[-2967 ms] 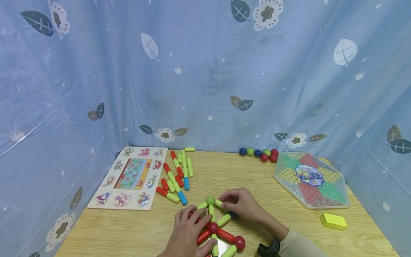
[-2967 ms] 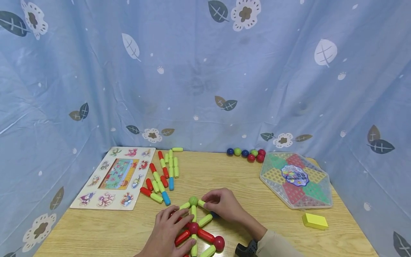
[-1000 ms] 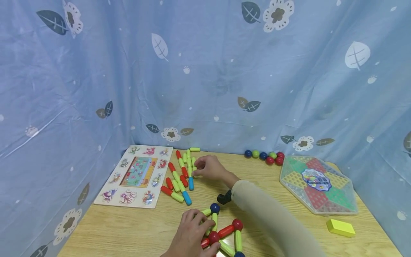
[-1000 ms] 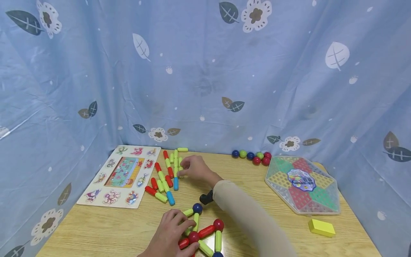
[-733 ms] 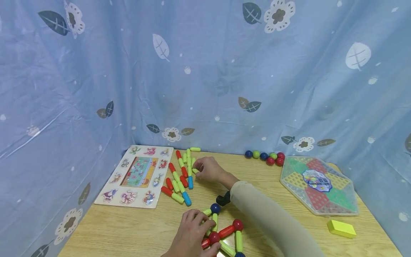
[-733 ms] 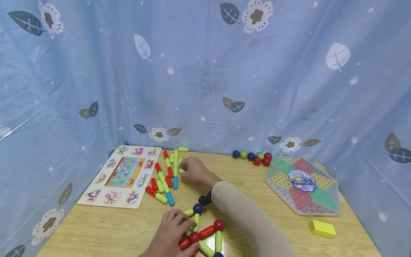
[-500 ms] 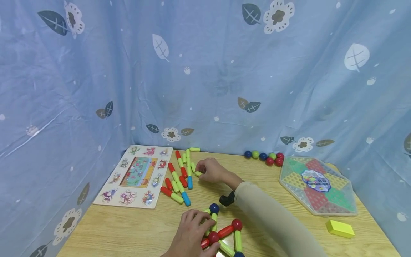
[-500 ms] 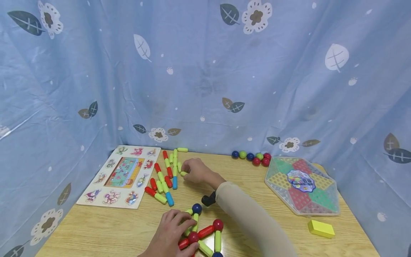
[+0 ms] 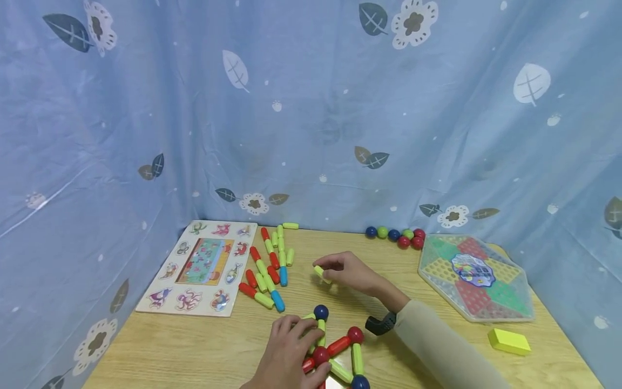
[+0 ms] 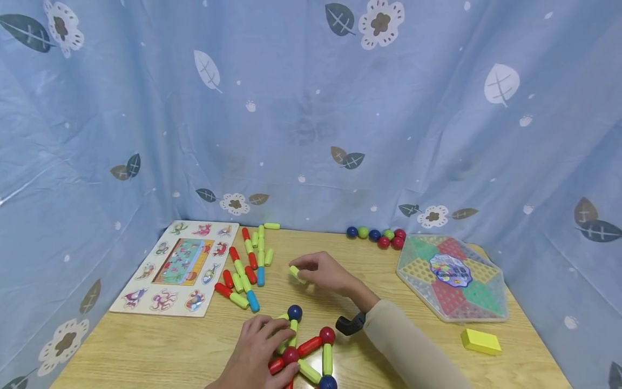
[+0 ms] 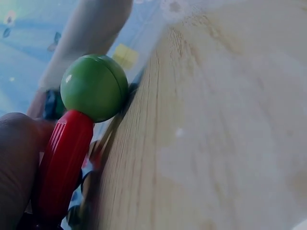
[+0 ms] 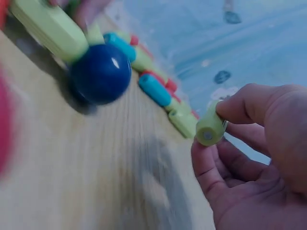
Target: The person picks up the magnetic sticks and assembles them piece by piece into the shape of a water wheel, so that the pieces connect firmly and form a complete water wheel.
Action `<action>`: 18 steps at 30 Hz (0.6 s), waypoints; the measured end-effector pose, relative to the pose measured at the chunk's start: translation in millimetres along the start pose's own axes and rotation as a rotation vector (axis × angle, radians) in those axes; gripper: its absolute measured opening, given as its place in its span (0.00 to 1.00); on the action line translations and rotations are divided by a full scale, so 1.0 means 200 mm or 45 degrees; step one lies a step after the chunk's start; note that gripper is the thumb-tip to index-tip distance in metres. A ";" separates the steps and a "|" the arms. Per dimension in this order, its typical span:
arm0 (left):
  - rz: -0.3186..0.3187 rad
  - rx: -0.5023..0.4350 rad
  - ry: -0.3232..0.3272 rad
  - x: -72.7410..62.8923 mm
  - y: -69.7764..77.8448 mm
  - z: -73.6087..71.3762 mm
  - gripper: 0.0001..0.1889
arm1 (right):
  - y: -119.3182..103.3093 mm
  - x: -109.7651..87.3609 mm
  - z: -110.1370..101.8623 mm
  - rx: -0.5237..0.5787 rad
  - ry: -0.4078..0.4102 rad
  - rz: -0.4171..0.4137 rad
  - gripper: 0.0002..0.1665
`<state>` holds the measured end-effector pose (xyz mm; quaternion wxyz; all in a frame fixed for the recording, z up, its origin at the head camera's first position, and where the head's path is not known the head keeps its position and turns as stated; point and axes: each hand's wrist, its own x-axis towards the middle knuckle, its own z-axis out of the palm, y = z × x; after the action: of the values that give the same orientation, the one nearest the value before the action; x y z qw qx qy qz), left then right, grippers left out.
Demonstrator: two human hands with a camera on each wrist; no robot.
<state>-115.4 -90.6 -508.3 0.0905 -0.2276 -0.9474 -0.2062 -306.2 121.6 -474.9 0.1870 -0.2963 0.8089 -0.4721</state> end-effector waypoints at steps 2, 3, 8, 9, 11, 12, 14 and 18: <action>0.003 -0.002 0.027 0.01 0.00 0.01 0.25 | 0.00 -0.08 -0.01 0.070 0.043 0.001 0.20; 0.009 -0.001 0.047 0.01 0.00 0.01 0.25 | 0.00 -0.12 -0.01 0.099 0.064 0.005 0.19; 0.022 0.020 0.105 0.05 0.02 0.04 0.23 | 0.04 -0.30 0.01 0.172 0.087 0.020 0.14; 0.021 0.022 0.104 0.06 0.02 0.04 0.22 | 0.05 -0.33 0.01 0.161 0.079 0.023 0.13; 0.019 0.022 0.093 0.08 0.03 0.05 0.21 | 0.07 -0.40 0.03 0.141 0.072 0.029 0.13; 0.020 0.022 0.085 0.09 0.04 0.05 0.21 | 0.08 -0.42 0.04 0.132 0.076 0.030 0.12; 0.024 0.027 0.073 0.11 0.05 0.06 0.21 | 0.10 -0.47 0.05 0.117 0.104 0.026 0.12; 0.032 0.032 0.059 0.16 0.07 0.08 0.21 | 0.14 -0.51 0.05 0.078 0.203 0.024 0.13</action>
<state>-139.0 -60.6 -509.2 0.1178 -0.2336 -0.9446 -0.1983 -231.8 192.9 -501.1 0.1354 -0.2442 0.8092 -0.5170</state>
